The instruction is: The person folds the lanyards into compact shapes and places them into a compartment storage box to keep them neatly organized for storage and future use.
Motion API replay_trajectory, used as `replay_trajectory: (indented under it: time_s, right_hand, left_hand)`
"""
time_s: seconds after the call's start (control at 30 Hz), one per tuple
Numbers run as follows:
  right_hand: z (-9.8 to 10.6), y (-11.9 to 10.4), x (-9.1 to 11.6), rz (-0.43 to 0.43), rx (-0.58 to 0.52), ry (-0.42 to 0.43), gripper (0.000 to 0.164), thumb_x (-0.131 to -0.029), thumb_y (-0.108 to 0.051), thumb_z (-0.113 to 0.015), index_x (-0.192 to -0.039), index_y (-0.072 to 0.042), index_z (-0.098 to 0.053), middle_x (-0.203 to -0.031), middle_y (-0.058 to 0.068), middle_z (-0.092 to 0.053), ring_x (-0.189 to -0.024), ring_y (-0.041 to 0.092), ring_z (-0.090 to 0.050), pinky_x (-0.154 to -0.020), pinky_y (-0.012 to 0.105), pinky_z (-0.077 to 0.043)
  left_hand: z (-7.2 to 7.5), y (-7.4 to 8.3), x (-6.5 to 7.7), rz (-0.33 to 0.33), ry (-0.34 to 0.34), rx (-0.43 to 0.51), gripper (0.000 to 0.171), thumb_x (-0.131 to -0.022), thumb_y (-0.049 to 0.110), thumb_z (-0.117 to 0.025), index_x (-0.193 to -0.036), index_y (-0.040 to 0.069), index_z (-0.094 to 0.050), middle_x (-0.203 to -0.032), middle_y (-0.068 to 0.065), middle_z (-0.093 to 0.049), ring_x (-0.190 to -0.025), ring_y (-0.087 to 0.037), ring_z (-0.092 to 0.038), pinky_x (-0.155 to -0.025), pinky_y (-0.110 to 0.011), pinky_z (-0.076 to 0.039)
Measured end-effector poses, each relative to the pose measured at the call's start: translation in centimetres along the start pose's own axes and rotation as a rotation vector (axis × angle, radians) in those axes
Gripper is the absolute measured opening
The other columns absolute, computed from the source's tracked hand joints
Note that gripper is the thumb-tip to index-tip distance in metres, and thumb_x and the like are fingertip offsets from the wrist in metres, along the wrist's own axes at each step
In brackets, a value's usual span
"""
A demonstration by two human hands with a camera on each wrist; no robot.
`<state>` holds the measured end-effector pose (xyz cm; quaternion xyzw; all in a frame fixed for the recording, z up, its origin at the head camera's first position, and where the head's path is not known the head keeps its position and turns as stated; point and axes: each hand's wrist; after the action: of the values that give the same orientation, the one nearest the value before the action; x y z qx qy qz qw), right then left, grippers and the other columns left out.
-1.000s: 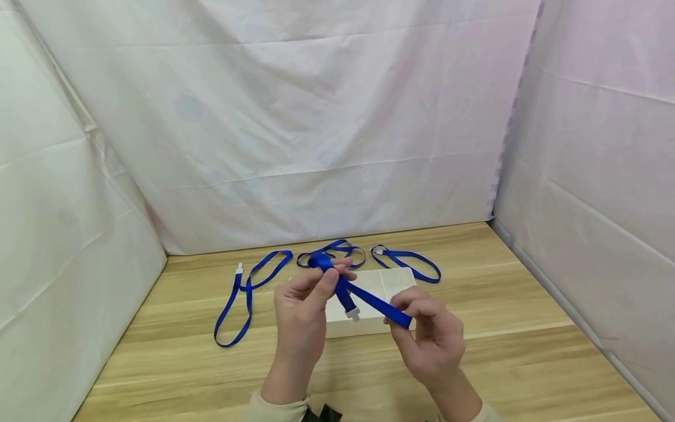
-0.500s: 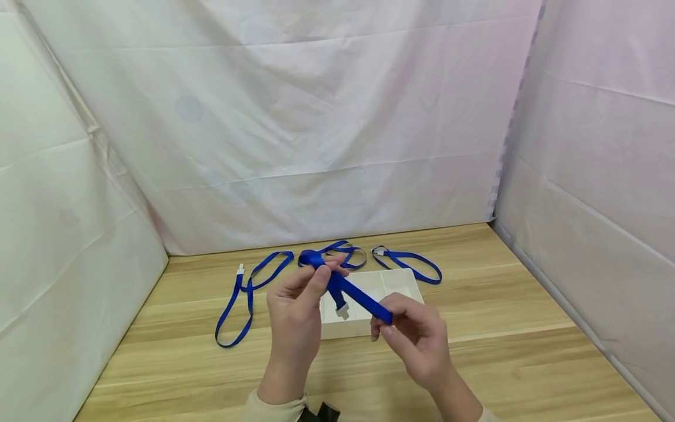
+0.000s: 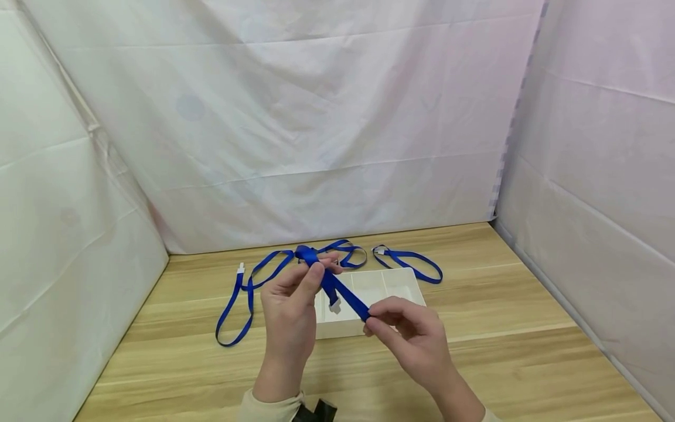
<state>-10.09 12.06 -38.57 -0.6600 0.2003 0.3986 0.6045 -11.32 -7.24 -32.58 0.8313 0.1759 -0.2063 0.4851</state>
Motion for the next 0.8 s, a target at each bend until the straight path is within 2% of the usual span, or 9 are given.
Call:
replay_trajectory:
  time_s: [0.13, 0.37, 0.53, 0.7, 0.8]
  right_hand:
    - [0.13, -0.11, -0.11, 0.001, 0.024, -0.037, 0.029, -0.091, 0.027, -0.062, -0.108, 0.004, -0.070, -0.087, 0.018, -0.074, -0.081, 0.016, -0.075, -0.072, 0.028, -0.065]
    - [0.21, 0.56, -0.38, 0.144, 0.181, -0.103, 0.031, -0.086, 0.024, -0.070, -0.107, 0.001, -0.073, -0.091, 0.017, -0.077, -0.082, 0.019, -0.077, -0.078, 0.025, -0.065]
    - [0.23, 0.44, -0.40, 0.099, 0.272, -0.099, 0.034, -0.086, 0.023, -0.070, -0.108, -0.003, -0.074, -0.093, 0.012, -0.080, -0.084, 0.017, -0.079, -0.080, 0.022, -0.064]
    - [0.13, 0.49, -0.57, 0.098, 0.307, -0.069, 0.035, -0.086, 0.023, -0.070, -0.107, -0.004, -0.075, -0.094, 0.011, -0.080, -0.085, 0.018, -0.078, -0.083, 0.022, -0.063]
    - [0.06, 0.53, -0.57, 0.068, 0.299, -0.038, 0.036, -0.088, 0.023, -0.067, -0.111, -0.003, -0.075, -0.100, 0.013, -0.080, -0.093, 0.015, -0.078, -0.087, 0.022, -0.063]
  left_hand:
    - [0.09, 0.04, -0.09, 0.009, -0.026, -0.007, 0.037, -0.104, -0.006, -0.059, -0.099, 0.018, -0.085, -0.105, -0.002, -0.084, -0.102, -0.020, -0.079, -0.107, -0.041, -0.057]
    - [0.25, 0.50, -0.13, 0.087, -0.098, -0.010, 0.037, -0.105, -0.004, -0.058, -0.100, 0.022, -0.085, -0.103, 0.002, -0.084, -0.099, -0.019, -0.077, -0.103, -0.038, -0.058]
    - [0.27, 0.79, -0.10, 0.148, -0.150, 0.044, 0.040, -0.107, -0.002, -0.055, -0.100, 0.023, -0.085, -0.104, 0.003, -0.083, -0.103, -0.018, -0.076, -0.100, -0.035, -0.059]
    - [0.13, 0.67, -0.11, 0.167, -0.202, 0.110, 0.042, -0.108, -0.002, -0.052, -0.103, 0.023, -0.085, -0.105, 0.004, -0.084, -0.103, -0.017, -0.077, -0.099, -0.034, -0.059]
    - [-0.11, 0.55, -0.05, 0.176, -0.221, 0.121, 0.042, -0.108, -0.001, -0.052, -0.103, 0.024, -0.085, -0.105, 0.006, -0.084, -0.104, -0.017, -0.077, -0.101, -0.036, -0.057]
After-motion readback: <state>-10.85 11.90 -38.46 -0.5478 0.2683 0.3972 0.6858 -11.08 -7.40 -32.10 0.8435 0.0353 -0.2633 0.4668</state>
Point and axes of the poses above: each hand's wrist, its own x-axis away from the middle knuckle, its own z-axis out of the back of the hand, y = z × x
